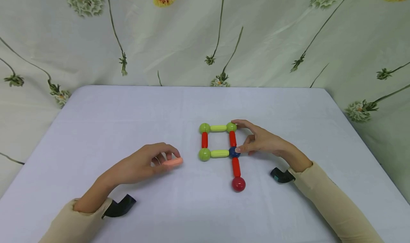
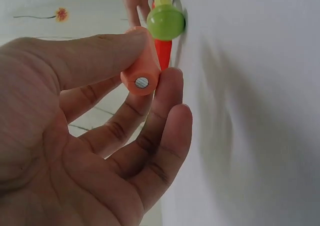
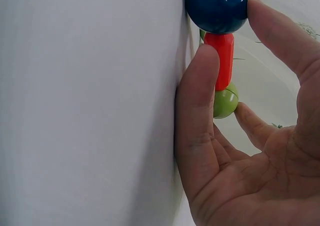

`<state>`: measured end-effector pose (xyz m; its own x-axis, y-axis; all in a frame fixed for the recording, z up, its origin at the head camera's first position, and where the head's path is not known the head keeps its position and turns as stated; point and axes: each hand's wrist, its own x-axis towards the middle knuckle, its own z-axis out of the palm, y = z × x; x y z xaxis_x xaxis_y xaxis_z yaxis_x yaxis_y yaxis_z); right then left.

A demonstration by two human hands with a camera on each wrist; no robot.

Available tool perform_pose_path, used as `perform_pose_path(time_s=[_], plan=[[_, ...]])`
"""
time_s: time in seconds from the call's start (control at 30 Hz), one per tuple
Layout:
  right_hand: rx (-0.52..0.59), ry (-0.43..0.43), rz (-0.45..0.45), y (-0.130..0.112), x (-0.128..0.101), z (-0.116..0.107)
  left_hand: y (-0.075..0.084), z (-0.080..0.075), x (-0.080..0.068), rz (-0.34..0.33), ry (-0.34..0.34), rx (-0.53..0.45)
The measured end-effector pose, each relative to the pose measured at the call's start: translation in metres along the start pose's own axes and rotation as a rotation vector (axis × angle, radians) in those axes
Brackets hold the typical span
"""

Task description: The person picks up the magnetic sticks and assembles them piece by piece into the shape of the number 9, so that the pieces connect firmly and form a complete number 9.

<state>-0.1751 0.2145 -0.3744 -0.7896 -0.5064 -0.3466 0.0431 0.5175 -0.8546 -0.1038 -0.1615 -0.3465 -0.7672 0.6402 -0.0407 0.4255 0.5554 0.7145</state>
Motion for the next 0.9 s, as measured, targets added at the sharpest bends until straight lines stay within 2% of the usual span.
perform_pose_path(time_s=[0.33, 0.73, 0.9], plan=[[-0.023, 0.017, 0.008, -0.001, -0.001, -0.001, 0.015, 0.010, 0.005, 0.061, 0.001, -0.023], [-0.023, 0.013, 0.012, -0.002, -0.001, -0.001, 0.029, 0.027, 0.022, 0.054, -0.080, -0.028], [-0.031, 0.014, 0.015, -0.002, -0.001, -0.001, 0.035, 0.040, 0.031, 0.035, -0.089, -0.010]])
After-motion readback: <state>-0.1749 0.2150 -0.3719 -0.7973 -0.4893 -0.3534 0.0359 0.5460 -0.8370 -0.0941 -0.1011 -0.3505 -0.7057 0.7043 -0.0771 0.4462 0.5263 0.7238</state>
